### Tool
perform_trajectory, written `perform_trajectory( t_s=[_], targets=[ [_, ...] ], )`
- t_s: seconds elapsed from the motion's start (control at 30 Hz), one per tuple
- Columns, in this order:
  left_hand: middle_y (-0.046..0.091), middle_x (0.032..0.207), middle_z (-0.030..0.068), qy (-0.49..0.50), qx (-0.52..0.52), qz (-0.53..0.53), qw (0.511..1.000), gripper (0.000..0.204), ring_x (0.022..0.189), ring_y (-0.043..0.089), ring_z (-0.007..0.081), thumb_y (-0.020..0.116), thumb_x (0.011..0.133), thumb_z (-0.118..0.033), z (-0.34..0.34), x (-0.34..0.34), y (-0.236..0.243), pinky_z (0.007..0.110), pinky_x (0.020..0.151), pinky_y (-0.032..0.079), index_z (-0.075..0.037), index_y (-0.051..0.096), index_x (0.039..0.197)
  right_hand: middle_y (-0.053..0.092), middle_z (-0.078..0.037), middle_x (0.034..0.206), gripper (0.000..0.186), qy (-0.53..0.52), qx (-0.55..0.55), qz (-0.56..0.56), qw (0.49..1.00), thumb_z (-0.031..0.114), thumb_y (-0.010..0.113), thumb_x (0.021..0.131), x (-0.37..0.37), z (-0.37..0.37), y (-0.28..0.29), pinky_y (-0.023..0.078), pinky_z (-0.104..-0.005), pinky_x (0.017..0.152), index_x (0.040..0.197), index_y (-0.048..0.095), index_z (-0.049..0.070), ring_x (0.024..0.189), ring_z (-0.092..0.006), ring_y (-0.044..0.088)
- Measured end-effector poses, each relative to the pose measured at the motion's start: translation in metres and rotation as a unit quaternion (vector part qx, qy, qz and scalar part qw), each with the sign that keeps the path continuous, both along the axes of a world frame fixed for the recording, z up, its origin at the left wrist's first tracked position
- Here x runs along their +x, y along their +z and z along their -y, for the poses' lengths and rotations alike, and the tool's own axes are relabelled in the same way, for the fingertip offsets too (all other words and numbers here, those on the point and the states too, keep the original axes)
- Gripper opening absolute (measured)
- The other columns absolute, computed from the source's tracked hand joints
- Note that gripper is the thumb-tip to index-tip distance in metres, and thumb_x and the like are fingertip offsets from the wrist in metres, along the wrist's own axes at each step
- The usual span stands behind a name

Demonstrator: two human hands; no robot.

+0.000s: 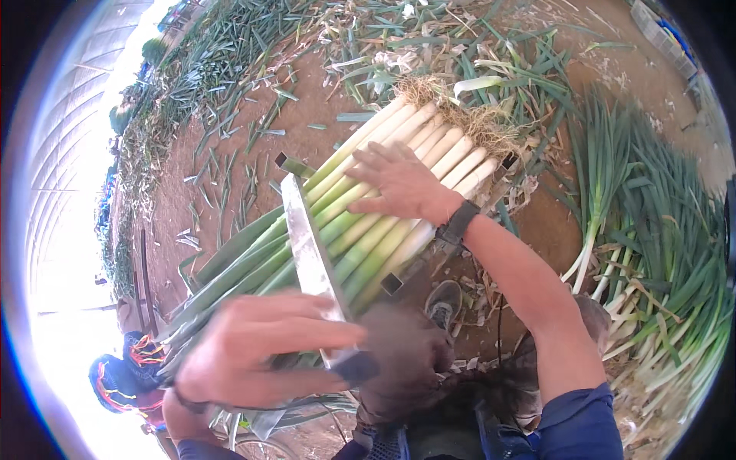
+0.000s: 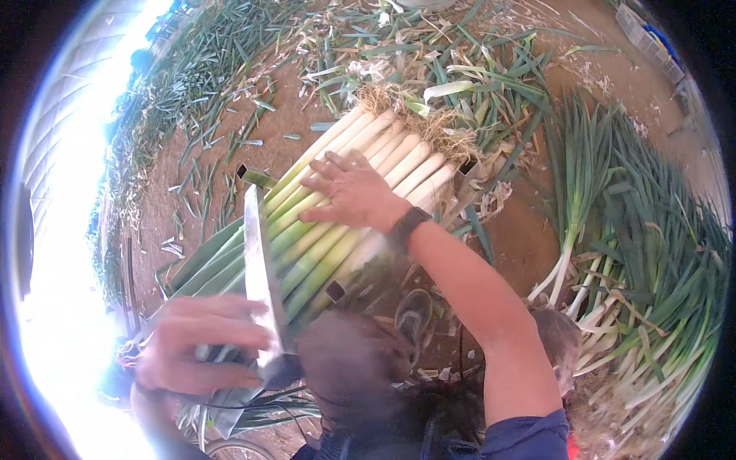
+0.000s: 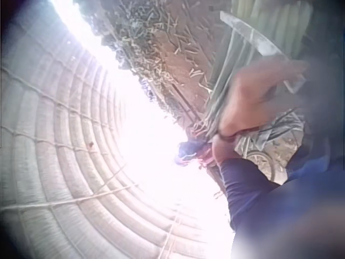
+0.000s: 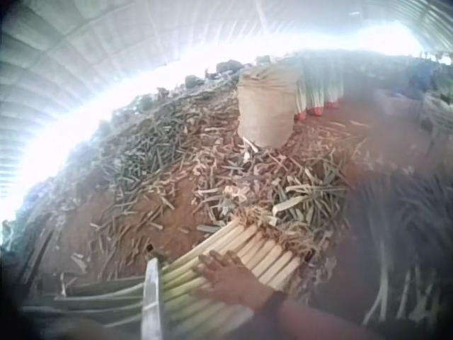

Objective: The person sits on the ground and processes green onions by removing outer leaves and roots, then aligns them into bundles. The person places the bundles into a red plastic bag and then into a blue mesh bag.

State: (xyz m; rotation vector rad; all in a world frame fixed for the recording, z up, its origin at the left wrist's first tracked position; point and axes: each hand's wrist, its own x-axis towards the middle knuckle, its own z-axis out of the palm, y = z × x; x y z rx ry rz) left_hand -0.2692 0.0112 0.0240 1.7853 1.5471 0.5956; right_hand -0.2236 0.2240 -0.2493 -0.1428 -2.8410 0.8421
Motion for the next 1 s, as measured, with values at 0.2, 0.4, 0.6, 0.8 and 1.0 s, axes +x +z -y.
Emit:
perform_trajectory(
  t_s=[0.2,0.4,0.6,0.8,1.0],
  targets=[
    [0.067,0.083,0.0084,0.077,-0.067,0.033,0.994,0.042,0.069,0.067,0.0255,0.081,0.08,-0.001,-0.017,0.04,-0.034,0.035,0.063,0.053,-0.004,0.07,0.121,0.035,-0.013,0.166,0.084,-0.001,0.007,0.0,1.0,0.078,0.042,0.095,0.001,0.001,0.0,0.013,-0.0552,0.127,0.155,0.048,0.021,0.155,-0.0345,0.026],
    [0.067,0.081,0.0097,0.047,0.056,-0.004,0.997,0.036,0.065,0.067,0.0293,0.079,0.082,-0.008,-0.016,0.069,-0.079,0.041,0.056,0.052,-0.005,0.07,0.117,0.035,-0.013,0.167,0.082,0.003,0.009,0.001,1.0,0.077,0.042,0.095,0.002,0.0,-0.001,0.013,-0.0548,0.127,0.155,0.048,0.021,0.155,-0.0345,0.026],
    [0.067,0.068,0.0103,-0.058,-0.094,-0.272,0.956,0.013,0.061,0.07,0.0336,0.063,0.083,-0.013,-0.006,0.107,-0.108,0.045,0.051,0.052,-0.003,0.059,0.091,0.033,-0.008,0.168,0.082,-0.003,0.046,0.029,0.998,0.077,0.039,0.095,0.0,0.003,-0.004,0.013,-0.0538,0.127,0.155,0.048,0.022,0.157,-0.0299,0.024],
    [0.066,0.065,0.0116,-0.037,-0.069,-0.308,0.948,0.011,0.06,0.07,0.0348,0.061,0.086,-0.014,0.002,0.114,-0.139,0.047,0.051,0.052,-0.004,0.059,0.092,0.055,-0.018,0.15,0.059,-0.054,-0.064,-0.145,0.986,0.045,0.066,0.095,0.036,0.004,0.012,0.042,-0.0439,0.114,0.141,0.061,0.007,0.138,-0.0332,0.053],
    [0.067,0.068,0.015,0.007,-0.074,-0.341,0.937,0.011,0.064,0.069,0.039,0.058,0.09,-0.017,0.01,0.123,-0.142,0.052,0.057,0.052,-0.006,0.059,0.093,0.073,-0.019,0.117,0.044,-0.187,-0.247,-0.143,0.94,0.036,0.069,0.094,0.141,0.026,0.012,0.055,-0.0406,0.091,0.122,0.071,0.001,0.107,-0.0332,0.071]
  ],
)
